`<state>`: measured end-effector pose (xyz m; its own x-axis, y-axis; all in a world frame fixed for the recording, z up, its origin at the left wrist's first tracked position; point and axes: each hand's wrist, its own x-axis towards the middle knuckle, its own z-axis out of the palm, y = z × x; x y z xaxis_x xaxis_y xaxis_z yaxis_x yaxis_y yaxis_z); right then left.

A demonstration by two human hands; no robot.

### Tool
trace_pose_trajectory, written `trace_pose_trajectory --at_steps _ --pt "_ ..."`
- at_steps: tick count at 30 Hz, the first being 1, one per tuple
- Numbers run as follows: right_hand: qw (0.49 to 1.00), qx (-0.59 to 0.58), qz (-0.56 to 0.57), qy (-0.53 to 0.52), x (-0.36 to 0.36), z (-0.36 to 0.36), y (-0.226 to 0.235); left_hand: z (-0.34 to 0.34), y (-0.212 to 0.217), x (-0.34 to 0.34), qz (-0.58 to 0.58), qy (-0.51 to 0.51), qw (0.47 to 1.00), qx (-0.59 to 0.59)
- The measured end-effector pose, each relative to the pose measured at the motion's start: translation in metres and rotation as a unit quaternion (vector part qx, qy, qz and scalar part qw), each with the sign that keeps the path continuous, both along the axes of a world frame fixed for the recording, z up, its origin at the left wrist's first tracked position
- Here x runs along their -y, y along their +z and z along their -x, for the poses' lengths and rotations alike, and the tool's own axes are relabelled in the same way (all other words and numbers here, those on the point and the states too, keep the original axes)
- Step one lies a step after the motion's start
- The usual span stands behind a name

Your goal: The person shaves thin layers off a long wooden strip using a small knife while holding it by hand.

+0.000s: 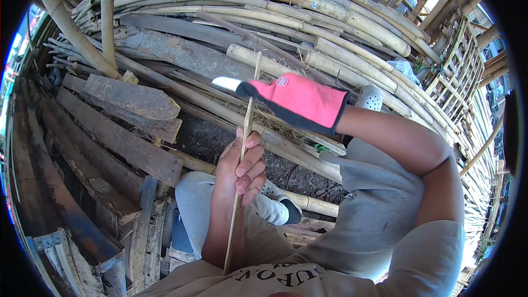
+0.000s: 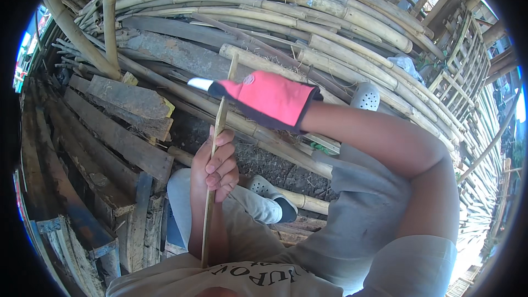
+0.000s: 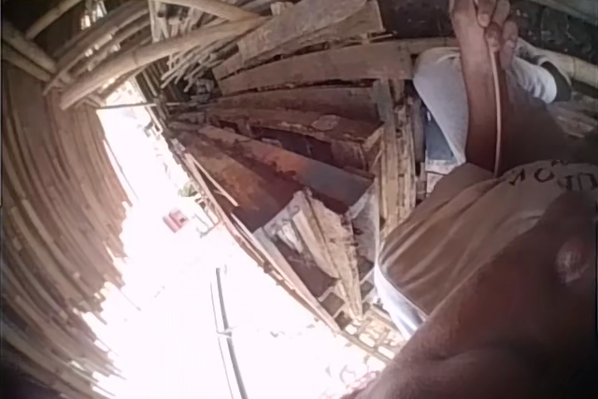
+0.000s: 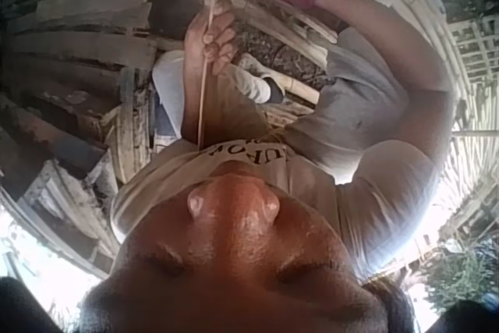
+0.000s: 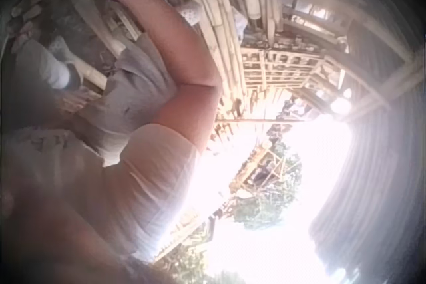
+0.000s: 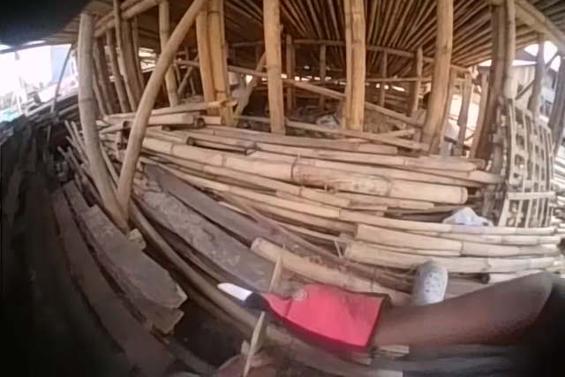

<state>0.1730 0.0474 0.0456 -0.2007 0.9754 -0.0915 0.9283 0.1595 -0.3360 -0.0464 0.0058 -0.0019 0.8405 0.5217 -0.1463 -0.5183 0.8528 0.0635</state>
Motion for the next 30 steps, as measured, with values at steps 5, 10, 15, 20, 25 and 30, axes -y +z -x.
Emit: trace_pose_trajectory --at_steps 5,10,15,20,25,30 --pt "0.999 0.035 -0.025 -0.006 -0.008 -0.011 0.008 -0.001 -0.007 -0.001 0.023 0.003 1.000 0.020" --pt "0.988 -0.098 0.109 -0.050 -0.015 -0.007 0.006 0.000 0.000 0.000 -0.018 0.004 0.996 -0.082" --pt "0.983 -0.052 0.007 0.174 0.006 -0.008 -0.013 -0.002 0.000 -0.003 -0.046 0.000 0.994 -0.103" --pt "0.994 -0.018 0.075 0.081 0.009 0.007 -0.007 -0.001 -0.001 -0.001 -0.051 -0.003 0.992 -0.118" --pt "0.995 -0.011 -0.001 0.104 0.016 0.008 -0.008 -0.003 -0.004 0.002 -0.040 0.004 0.993 -0.111" --pt "0.999 0.020 0.020 0.041 0.001 -0.001 -0.009 0.000 0.004 0.001 -0.086 0.013 0.979 -0.184"
